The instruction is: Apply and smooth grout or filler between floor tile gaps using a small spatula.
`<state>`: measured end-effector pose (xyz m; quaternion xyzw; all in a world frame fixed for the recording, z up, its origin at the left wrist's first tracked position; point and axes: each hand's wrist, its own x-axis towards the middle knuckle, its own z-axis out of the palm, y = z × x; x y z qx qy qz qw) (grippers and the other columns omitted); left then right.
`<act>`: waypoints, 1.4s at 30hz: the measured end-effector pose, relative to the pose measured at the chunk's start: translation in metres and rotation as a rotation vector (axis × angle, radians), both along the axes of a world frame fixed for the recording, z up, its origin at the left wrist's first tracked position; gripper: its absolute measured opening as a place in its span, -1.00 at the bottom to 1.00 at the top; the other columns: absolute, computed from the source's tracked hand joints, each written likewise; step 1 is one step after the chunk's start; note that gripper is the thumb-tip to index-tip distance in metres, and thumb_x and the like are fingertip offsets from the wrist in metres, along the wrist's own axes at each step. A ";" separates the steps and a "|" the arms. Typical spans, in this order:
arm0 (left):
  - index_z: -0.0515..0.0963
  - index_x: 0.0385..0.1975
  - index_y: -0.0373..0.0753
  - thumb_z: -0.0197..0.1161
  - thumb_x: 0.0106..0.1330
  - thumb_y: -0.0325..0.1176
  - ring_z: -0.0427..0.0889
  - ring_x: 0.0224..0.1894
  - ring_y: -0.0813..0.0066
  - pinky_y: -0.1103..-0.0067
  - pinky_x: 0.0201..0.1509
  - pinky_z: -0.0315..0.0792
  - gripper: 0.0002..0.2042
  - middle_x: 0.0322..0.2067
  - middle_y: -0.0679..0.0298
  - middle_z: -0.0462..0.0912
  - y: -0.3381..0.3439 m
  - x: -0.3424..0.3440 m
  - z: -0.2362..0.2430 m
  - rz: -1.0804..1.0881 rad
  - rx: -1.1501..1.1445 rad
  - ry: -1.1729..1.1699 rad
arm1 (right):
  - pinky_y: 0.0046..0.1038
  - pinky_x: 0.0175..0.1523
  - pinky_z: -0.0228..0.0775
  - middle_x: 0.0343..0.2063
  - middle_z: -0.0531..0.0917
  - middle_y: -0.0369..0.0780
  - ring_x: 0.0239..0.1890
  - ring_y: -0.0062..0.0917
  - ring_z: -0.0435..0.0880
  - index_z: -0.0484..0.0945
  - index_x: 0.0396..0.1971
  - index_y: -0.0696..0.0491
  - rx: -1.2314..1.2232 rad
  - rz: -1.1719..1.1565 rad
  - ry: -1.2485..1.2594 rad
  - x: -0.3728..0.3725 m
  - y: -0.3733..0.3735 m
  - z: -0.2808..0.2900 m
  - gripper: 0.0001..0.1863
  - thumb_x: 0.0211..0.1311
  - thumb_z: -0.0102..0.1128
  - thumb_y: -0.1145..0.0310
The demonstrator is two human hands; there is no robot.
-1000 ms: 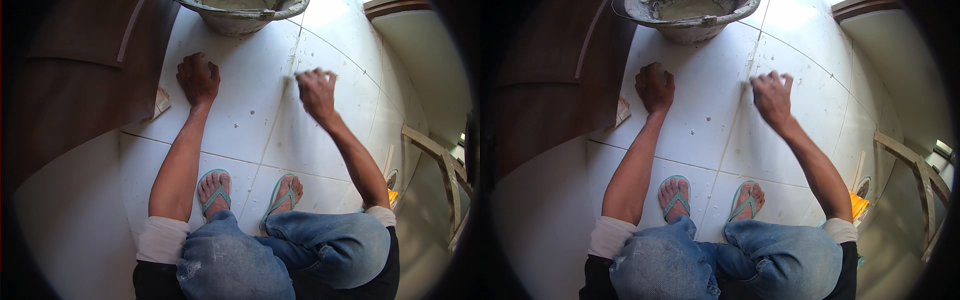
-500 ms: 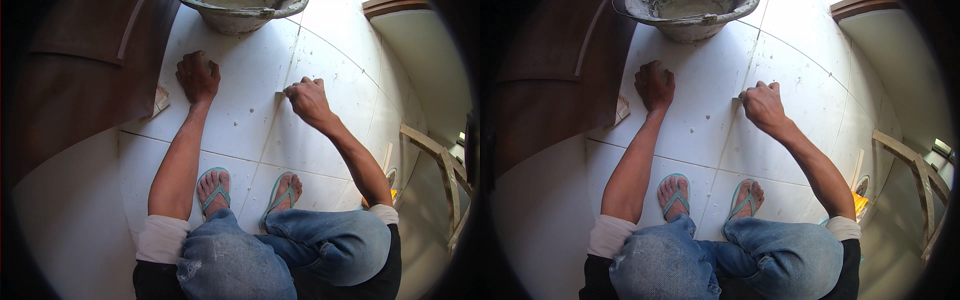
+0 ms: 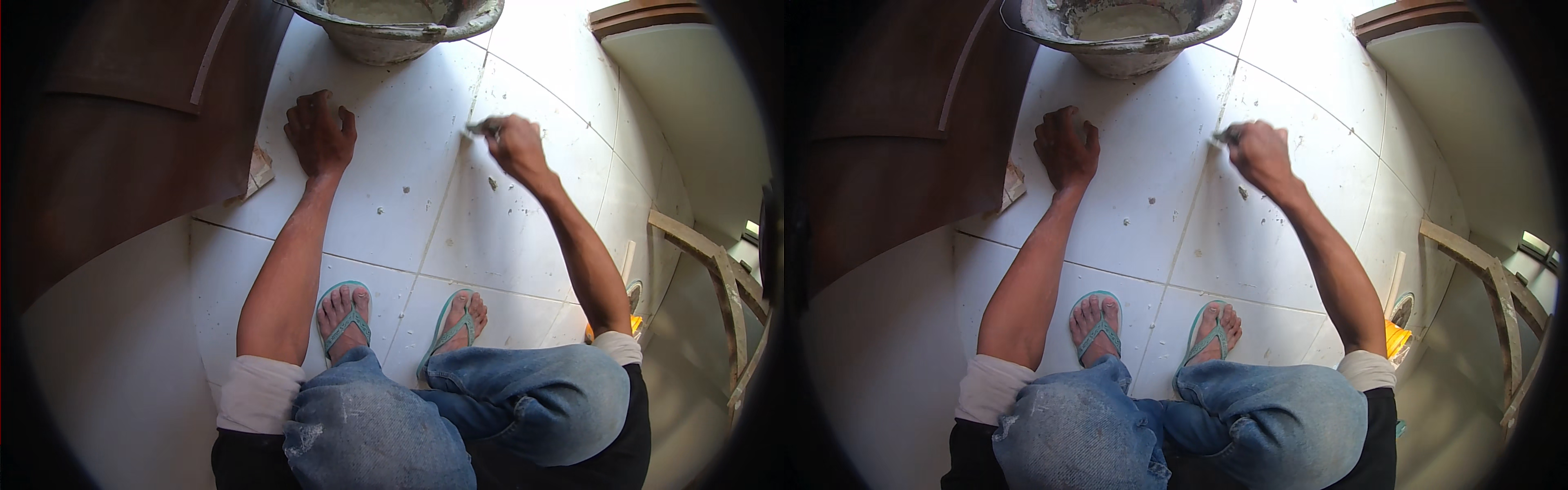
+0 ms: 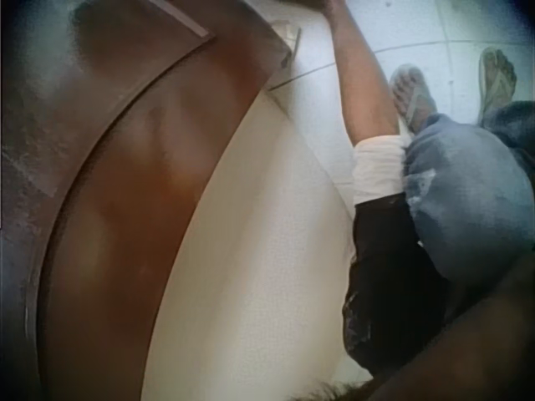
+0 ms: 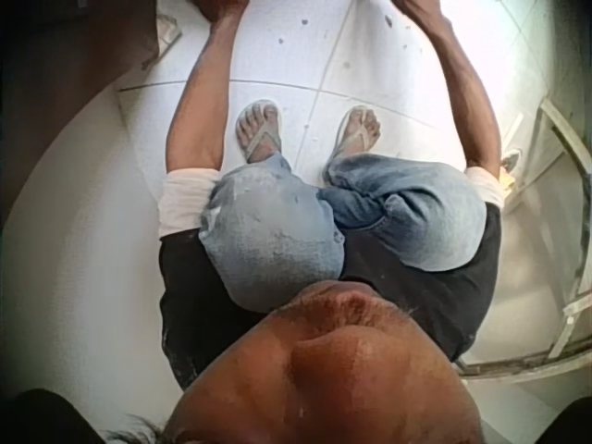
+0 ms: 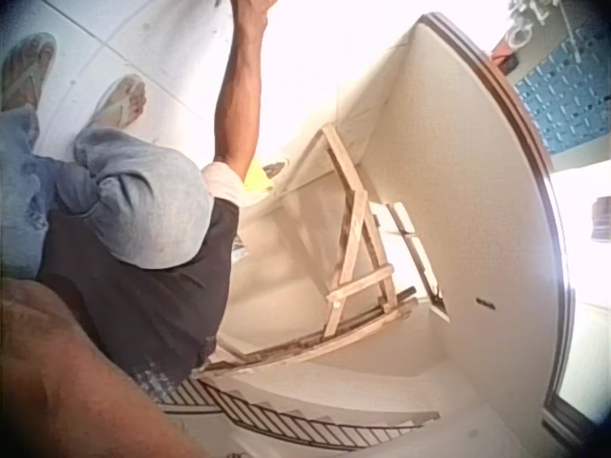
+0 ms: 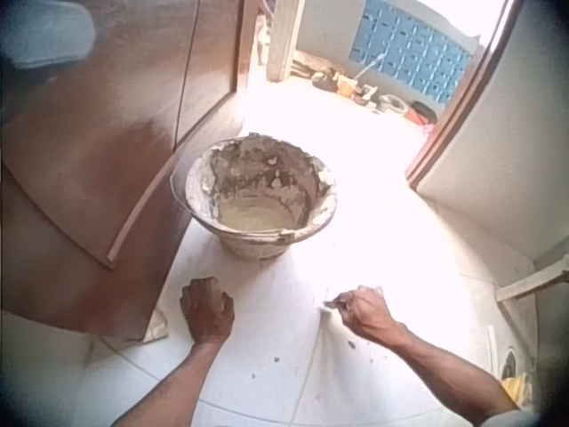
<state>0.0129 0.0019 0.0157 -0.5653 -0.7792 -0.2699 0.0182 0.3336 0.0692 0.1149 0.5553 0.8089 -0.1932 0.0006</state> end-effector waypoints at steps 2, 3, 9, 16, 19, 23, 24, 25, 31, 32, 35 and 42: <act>0.54 0.12 -0.11 0.31 0.35 -0.22 0.51 0.14 0.07 0.11 0.17 0.42 -0.64 0.08 0.16 0.56 0.002 0.003 0.001 -0.001 -0.004 0.002 | -0.01 0.03 0.35 -0.31 0.83 -0.10 -0.13 -0.16 0.77 0.86 -0.12 -0.08 0.095 -0.151 -0.035 0.005 0.036 -0.002 -0.75 0.43 0.21 0.27; 0.54 0.12 -0.11 0.31 0.35 -0.22 0.51 0.14 0.07 0.11 0.17 0.42 -0.64 0.08 0.16 0.56 0.003 0.005 -0.001 -0.006 -0.001 0.001 | -0.03 0.05 0.34 -0.25 0.84 -0.15 -0.09 -0.20 0.76 0.85 -0.09 -0.09 0.226 -0.140 -0.009 0.014 0.055 -0.009 -0.74 0.46 0.21 0.24; 0.54 0.13 -0.11 0.31 0.36 -0.21 0.50 0.16 0.06 0.11 0.19 0.40 -0.63 0.10 0.15 0.56 0.007 0.014 -0.001 -0.026 -0.016 -0.037 | 0.03 0.27 0.25 -0.04 0.85 -0.27 0.03 -0.35 0.71 0.76 0.10 -0.14 0.518 0.090 -0.227 0.030 0.084 -0.049 -0.67 0.50 0.08 0.41; 0.53 0.14 -0.12 0.32 0.37 -0.20 0.51 0.15 0.04 0.09 0.19 0.40 -0.62 0.08 0.14 0.56 -0.001 -0.002 0.002 0.002 -0.018 0.001 | 0.07 0.29 0.23 -0.12 0.84 -0.29 0.04 -0.37 0.71 0.76 0.04 -0.04 0.467 0.221 -0.237 0.003 0.005 -0.031 -0.69 0.44 0.12 0.45; 0.53 0.14 -0.11 0.33 0.38 -0.21 0.53 0.14 0.02 0.07 0.18 0.41 -0.63 0.06 0.13 0.56 0.001 0.004 0.005 -0.007 -0.009 0.002 | 0.02 0.15 0.25 -0.26 0.84 -0.29 -0.04 -0.36 0.73 0.82 -0.12 -0.09 0.574 0.122 -0.117 0.019 0.069 -0.027 -0.76 0.43 0.16 0.41; 0.54 0.16 -0.13 0.30 0.38 -0.18 0.50 0.16 0.05 0.11 0.17 0.40 -0.61 0.10 0.14 0.56 0.008 0.009 -0.003 -0.035 -0.005 -0.006 | 0.01 0.08 0.27 -0.37 0.82 -0.21 -0.12 -0.31 0.76 0.84 -0.25 -0.09 0.425 0.036 -0.163 0.023 0.143 -0.021 -0.76 0.41 0.15 0.36; 0.54 0.16 -0.13 0.30 0.38 -0.18 0.50 0.16 0.05 0.11 0.17 0.40 -0.61 0.10 0.14 0.56 0.008 0.009 -0.002 -0.036 -0.008 -0.005 | 0.00 0.04 0.28 -0.38 0.81 -0.18 -0.13 -0.29 0.77 0.85 -0.25 -0.09 0.325 0.068 -0.226 0.017 0.149 -0.023 -0.75 0.40 0.14 0.35; 0.53 0.16 -0.12 0.30 0.40 -0.19 0.51 0.16 0.03 0.09 0.19 0.40 -0.63 0.09 0.14 0.56 0.009 0.011 -0.001 -0.032 -0.005 -0.025 | 0.00 0.00 0.29 -0.39 0.81 -0.15 -0.14 -0.28 0.77 0.85 -0.24 -0.09 0.225 0.098 -0.292 0.016 0.150 -0.023 -0.74 0.40 0.13 0.34; 0.53 0.15 -0.11 0.30 0.42 -0.21 0.53 0.16 0.01 0.07 0.22 0.40 -0.64 0.08 0.14 0.58 -0.001 0.002 0.003 -0.004 0.013 -0.064 | -0.08 -0.16 0.33 -0.32 0.84 -0.11 -0.28 -0.21 0.71 0.88 -0.20 -0.06 0.152 0.291 -0.295 0.003 0.044 -0.013 -0.70 0.52 0.11 0.34; 0.53 0.15 -0.11 0.29 0.42 -0.21 0.53 0.16 0.01 0.07 0.23 0.40 -0.65 0.08 0.14 0.58 -0.002 0.001 0.003 -0.002 0.008 -0.066 | -0.08 -0.16 0.33 -0.32 0.84 -0.11 -0.29 -0.21 0.68 0.89 -0.20 -0.08 0.139 0.308 -0.267 0.000 0.027 -0.010 -0.69 0.51 0.11 0.35; 0.53 0.15 -0.12 0.29 0.41 -0.22 0.53 0.16 0.01 0.07 0.22 0.40 -0.64 0.08 0.13 0.58 -0.003 -0.004 0.001 -0.002 0.020 -0.055 | -0.07 -0.10 0.25 -0.45 0.78 -0.09 -0.24 -0.24 0.77 0.89 -0.21 -0.14 0.079 0.179 -0.162 -0.006 0.026 0.000 -0.69 0.38 0.11 0.38; 0.52 0.15 -0.11 0.28 0.42 -0.20 0.53 0.16 0.00 0.06 0.21 0.40 -0.64 0.07 0.12 0.57 0.008 0.013 0.001 -0.035 0.014 -0.073 | 0.14 -0.10 0.36 -0.32 0.83 -0.10 -0.14 -0.17 0.80 0.82 -0.19 -0.05 0.353 0.020 -0.156 0.051 0.140 -0.027 -0.73 0.47 0.17 0.18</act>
